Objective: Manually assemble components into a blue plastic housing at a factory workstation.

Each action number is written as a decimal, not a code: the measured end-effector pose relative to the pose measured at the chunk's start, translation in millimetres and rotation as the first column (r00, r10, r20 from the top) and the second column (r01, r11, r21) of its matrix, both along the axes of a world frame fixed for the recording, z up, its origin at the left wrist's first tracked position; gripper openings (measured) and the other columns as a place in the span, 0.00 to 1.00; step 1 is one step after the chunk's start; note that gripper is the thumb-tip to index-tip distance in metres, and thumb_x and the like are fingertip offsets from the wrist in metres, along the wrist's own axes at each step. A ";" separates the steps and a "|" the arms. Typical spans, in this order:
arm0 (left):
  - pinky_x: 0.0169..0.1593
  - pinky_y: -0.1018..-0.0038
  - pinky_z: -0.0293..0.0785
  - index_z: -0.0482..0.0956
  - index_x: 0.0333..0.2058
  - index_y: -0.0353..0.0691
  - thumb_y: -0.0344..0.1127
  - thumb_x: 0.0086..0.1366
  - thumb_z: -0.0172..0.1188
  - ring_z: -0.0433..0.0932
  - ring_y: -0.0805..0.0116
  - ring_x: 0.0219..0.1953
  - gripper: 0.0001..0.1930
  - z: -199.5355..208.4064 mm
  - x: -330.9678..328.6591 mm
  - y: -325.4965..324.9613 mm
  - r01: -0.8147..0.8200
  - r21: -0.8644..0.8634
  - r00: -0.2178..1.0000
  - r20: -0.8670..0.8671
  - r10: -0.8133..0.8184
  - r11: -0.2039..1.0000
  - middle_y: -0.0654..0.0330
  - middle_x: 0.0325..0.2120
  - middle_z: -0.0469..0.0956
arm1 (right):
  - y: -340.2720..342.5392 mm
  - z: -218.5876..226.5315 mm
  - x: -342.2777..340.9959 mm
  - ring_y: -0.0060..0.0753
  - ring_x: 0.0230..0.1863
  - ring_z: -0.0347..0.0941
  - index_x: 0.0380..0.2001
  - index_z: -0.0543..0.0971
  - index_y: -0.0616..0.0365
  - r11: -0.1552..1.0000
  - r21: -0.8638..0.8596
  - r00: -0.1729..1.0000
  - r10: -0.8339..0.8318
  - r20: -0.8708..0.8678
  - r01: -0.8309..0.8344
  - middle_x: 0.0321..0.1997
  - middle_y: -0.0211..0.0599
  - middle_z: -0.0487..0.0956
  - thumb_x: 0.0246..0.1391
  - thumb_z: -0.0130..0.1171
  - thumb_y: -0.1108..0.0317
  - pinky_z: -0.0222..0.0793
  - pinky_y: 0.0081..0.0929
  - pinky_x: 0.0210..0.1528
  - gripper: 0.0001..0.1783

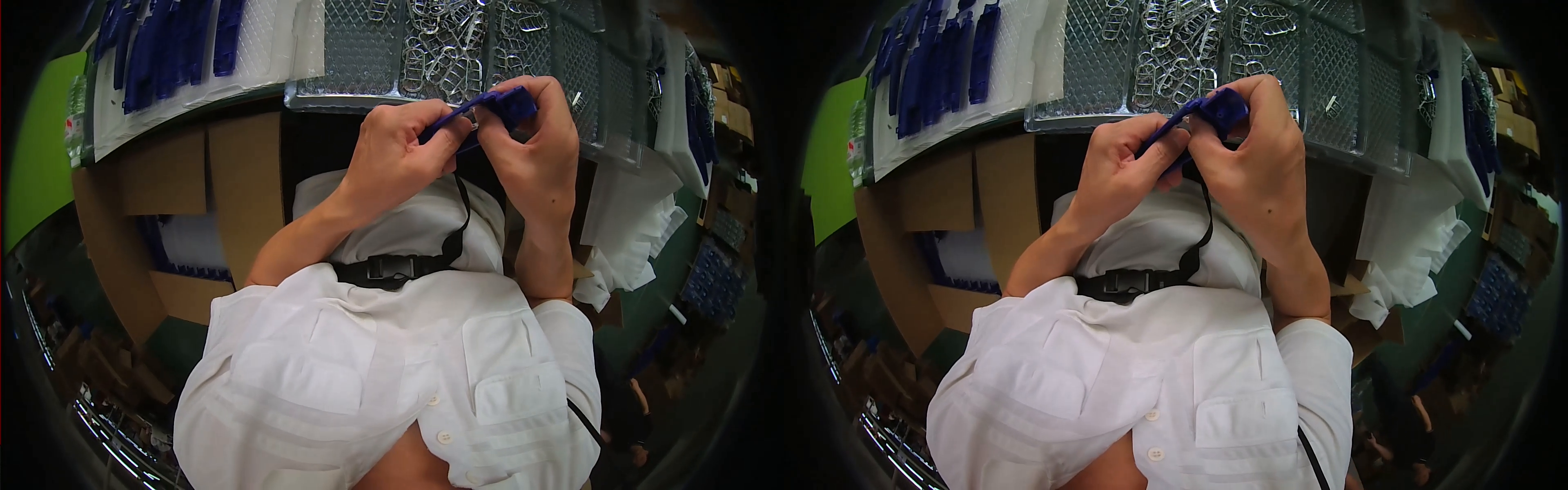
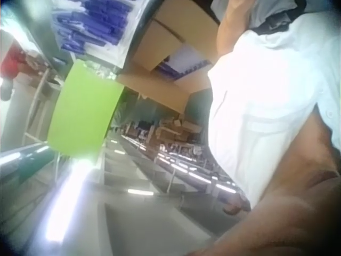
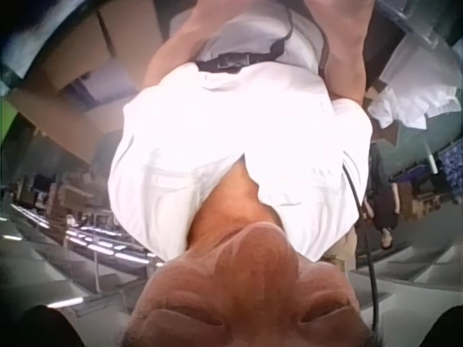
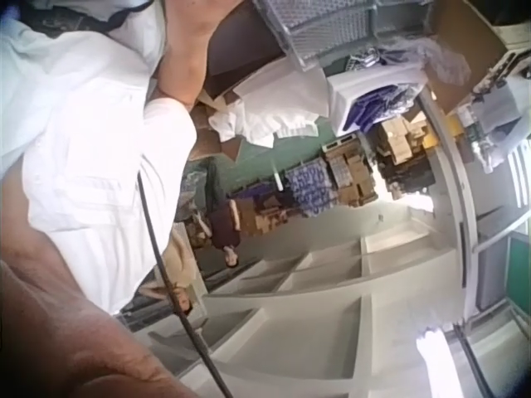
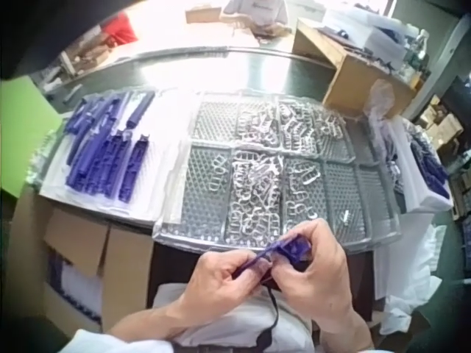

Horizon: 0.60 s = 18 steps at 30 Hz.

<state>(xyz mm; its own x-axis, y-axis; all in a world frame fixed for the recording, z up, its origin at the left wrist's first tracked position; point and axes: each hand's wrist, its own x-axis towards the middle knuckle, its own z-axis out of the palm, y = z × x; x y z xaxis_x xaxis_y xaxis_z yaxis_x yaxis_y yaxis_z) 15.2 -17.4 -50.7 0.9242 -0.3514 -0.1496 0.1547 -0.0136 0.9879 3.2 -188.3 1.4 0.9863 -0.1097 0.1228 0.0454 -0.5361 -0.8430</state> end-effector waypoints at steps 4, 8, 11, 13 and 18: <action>0.28 0.78 0.73 0.85 0.34 0.35 0.37 0.71 0.64 0.78 0.81 0.22 0.10 3.9 10.4 7.3 0.047 -0.054 0.996 -0.074 -0.051 0.997 0.61 0.20 0.82 | -0.2 -2.5 9.3 0.20 0.38 0.80 0.44 0.77 0.62 0.989 0.146 0.999 0.003 -0.046 0.004 0.37 0.32 0.82 0.55 0.69 0.81 0.77 0.20 0.41 0.15; 0.46 0.76 0.79 0.76 0.60 0.31 0.44 0.77 0.60 0.81 0.74 0.43 0.23 16.7 13.1 32.7 0.359 -0.241 0.933 0.062 -0.355 0.902 0.57 0.45 0.83 | -9.7 0.4 5.7 0.33 0.46 0.82 0.46 0.76 0.64 0.864 0.500 0.978 -0.058 0.199 -0.051 0.45 0.43 0.82 0.54 0.64 0.87 0.79 0.27 0.49 0.17; 0.47 0.72 0.81 0.78 0.60 0.32 0.38 0.72 0.65 0.83 0.63 0.46 0.23 42.8 2.2 43.5 0.278 -0.014 0.918 0.299 -0.261 0.961 0.52 0.47 0.83 | -31.7 1.7 -5.4 0.44 0.50 0.82 0.46 0.77 0.64 0.910 0.304 0.884 0.121 0.452 -0.281 0.50 0.54 0.82 0.46 0.64 0.91 0.79 0.36 0.54 0.22; 0.48 0.67 0.82 0.82 0.58 0.36 0.28 0.58 0.75 0.84 0.54 0.46 0.27 61.3 -4.9 44.4 0.057 0.224 0.758 0.625 -0.188 0.973 0.48 0.47 0.83 | -37.5 11.0 -7.7 0.45 0.50 0.82 0.45 0.78 0.63 0.920 0.215 0.843 0.182 0.506 -0.327 0.51 0.55 0.83 0.44 0.64 0.90 0.80 0.36 0.53 0.23; 0.42 0.67 0.84 0.83 0.56 0.39 0.26 0.50 0.79 0.85 0.56 0.42 0.31 70.7 -4.6 43.3 -0.062 0.238 0.691 0.711 -0.130 0.969 0.51 0.44 0.84 | -40.4 13.7 -1.3 0.45 0.47 0.83 0.44 0.80 0.60 0.977 -0.085 0.806 0.211 0.553 -0.197 0.50 0.54 0.84 0.43 0.64 0.89 0.82 0.33 0.46 0.22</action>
<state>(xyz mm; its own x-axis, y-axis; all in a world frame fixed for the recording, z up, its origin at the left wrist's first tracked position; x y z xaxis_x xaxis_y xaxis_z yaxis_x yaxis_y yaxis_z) 10.6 26.0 19.9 0.7685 -0.4293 0.4745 -0.6034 -0.2393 0.7607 1.9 -228.8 15.1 0.7479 0.0955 0.6569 0.6128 -0.4798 -0.6279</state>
